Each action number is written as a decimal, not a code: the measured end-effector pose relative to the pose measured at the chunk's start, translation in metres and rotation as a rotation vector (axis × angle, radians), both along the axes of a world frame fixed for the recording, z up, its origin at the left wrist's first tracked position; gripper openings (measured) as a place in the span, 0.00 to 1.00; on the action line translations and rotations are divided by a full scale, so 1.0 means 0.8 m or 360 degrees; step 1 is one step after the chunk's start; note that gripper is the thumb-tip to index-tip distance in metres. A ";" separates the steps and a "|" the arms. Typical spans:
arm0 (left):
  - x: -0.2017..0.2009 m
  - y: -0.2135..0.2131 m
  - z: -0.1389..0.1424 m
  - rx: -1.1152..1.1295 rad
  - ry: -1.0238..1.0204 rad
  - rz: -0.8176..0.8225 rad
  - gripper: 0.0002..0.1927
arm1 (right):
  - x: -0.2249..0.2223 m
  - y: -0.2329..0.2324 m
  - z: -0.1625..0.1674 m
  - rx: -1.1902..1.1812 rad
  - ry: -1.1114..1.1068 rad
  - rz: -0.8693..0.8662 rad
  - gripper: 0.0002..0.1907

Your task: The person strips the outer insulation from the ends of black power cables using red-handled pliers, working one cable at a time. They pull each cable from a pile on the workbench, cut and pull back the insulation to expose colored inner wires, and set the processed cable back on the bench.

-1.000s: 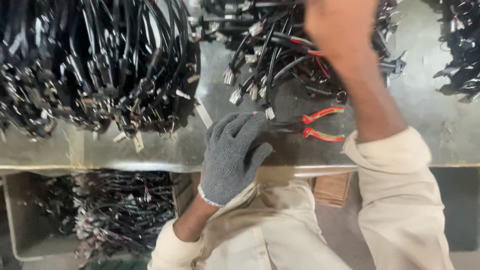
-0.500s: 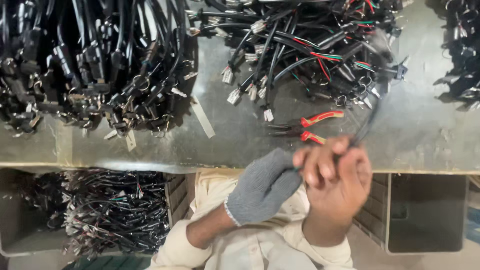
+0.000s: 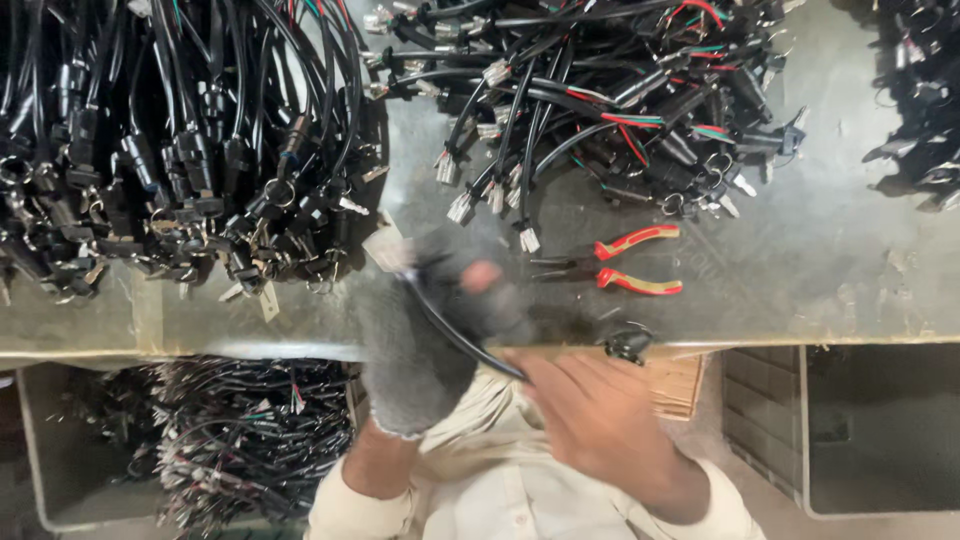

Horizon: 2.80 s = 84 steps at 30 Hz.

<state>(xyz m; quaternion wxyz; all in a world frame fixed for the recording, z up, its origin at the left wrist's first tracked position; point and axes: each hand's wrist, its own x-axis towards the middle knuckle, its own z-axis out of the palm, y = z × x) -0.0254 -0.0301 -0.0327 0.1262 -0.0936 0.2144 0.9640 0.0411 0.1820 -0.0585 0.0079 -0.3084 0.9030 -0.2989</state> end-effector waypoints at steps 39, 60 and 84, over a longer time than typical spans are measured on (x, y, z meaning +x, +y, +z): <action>0.019 -0.007 0.001 -0.1858 0.0465 0.0080 0.11 | -0.039 -0.010 -0.083 -0.1313 -0.1503 -0.0378 0.24; 0.018 -0.016 0.008 -0.2380 0.1080 -0.0175 0.21 | -0.057 -0.013 -0.027 -0.0970 -0.0514 -0.0072 0.14; 0.014 -0.005 0.000 -0.2080 0.1234 -0.0335 0.21 | -0.026 -0.004 -0.086 -0.1176 -0.0850 -0.0137 0.09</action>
